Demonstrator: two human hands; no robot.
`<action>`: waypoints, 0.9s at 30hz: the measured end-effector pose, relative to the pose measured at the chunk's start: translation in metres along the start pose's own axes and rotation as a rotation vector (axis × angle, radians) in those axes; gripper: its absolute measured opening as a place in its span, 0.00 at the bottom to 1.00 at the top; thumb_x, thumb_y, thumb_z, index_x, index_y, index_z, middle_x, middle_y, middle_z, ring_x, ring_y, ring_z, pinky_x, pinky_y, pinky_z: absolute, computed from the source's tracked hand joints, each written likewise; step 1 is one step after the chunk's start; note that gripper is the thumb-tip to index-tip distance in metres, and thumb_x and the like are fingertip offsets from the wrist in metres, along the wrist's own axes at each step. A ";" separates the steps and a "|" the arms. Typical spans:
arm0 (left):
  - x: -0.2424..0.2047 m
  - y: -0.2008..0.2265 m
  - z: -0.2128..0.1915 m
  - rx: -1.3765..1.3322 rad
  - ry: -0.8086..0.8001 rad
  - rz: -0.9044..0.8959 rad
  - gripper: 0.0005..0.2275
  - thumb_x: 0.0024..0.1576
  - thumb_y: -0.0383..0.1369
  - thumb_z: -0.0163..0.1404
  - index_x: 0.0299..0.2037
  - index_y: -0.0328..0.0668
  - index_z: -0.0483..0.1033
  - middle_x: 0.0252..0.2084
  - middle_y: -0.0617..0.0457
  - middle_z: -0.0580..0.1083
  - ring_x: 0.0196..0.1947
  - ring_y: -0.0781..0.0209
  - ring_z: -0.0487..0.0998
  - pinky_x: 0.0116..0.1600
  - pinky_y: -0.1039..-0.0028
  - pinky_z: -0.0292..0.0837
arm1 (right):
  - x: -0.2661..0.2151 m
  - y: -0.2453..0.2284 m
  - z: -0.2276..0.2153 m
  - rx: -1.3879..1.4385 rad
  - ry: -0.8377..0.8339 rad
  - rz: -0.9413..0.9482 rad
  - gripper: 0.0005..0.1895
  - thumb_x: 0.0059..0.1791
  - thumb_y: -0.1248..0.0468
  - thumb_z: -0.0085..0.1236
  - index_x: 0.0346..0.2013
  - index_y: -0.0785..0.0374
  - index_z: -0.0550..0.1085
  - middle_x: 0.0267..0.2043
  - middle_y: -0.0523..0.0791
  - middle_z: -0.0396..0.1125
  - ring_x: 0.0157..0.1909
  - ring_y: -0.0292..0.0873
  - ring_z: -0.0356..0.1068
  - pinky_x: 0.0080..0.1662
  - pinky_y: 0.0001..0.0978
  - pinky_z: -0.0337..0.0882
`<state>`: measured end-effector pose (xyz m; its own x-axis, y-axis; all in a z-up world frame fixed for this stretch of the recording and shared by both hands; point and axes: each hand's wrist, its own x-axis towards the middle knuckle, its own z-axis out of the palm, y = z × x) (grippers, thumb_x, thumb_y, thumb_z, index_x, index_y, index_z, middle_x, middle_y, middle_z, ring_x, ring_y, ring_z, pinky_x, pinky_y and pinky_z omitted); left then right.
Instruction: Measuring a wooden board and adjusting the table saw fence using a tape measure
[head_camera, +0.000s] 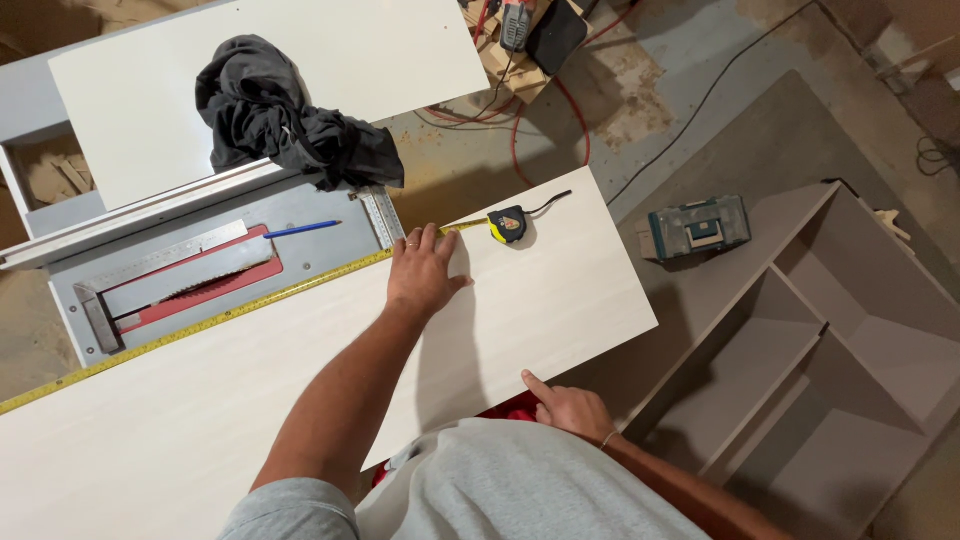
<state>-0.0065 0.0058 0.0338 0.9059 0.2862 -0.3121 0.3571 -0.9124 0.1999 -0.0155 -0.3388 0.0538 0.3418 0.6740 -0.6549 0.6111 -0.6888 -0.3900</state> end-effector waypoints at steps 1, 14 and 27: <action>-0.001 0.000 -0.001 0.001 0.000 0.000 0.37 0.54 0.58 0.55 0.71 0.51 0.59 0.70 0.43 0.60 0.69 0.41 0.58 0.70 0.49 0.50 | 0.000 0.000 -0.001 0.001 0.000 0.000 0.39 0.50 0.59 0.44 0.77 0.42 0.49 0.26 0.41 0.62 0.28 0.44 0.62 0.30 0.45 0.61; 0.001 -0.002 0.006 0.003 0.017 0.010 0.38 0.54 0.59 0.54 0.71 0.51 0.58 0.70 0.43 0.60 0.69 0.41 0.58 0.69 0.49 0.51 | 0.001 -0.003 -0.008 0.018 0.008 -0.012 0.37 0.50 0.59 0.44 0.76 0.42 0.52 0.24 0.37 0.61 0.26 0.40 0.59 0.29 0.42 0.58; -0.003 0.003 -0.007 0.041 -0.072 -0.038 0.38 0.54 0.60 0.53 0.73 0.60 0.55 0.72 0.46 0.58 0.73 0.45 0.58 0.72 0.52 0.54 | 0.128 -0.015 -0.087 -0.074 0.150 -0.124 0.24 0.54 0.51 0.43 0.66 0.32 0.68 0.51 0.43 0.74 0.55 0.51 0.73 0.58 0.47 0.73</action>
<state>-0.0067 0.0042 0.0420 0.8726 0.3002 -0.3852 0.3798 -0.9130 0.1488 0.0811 -0.2191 0.0318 0.3594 0.7885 -0.4991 0.7040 -0.5801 -0.4096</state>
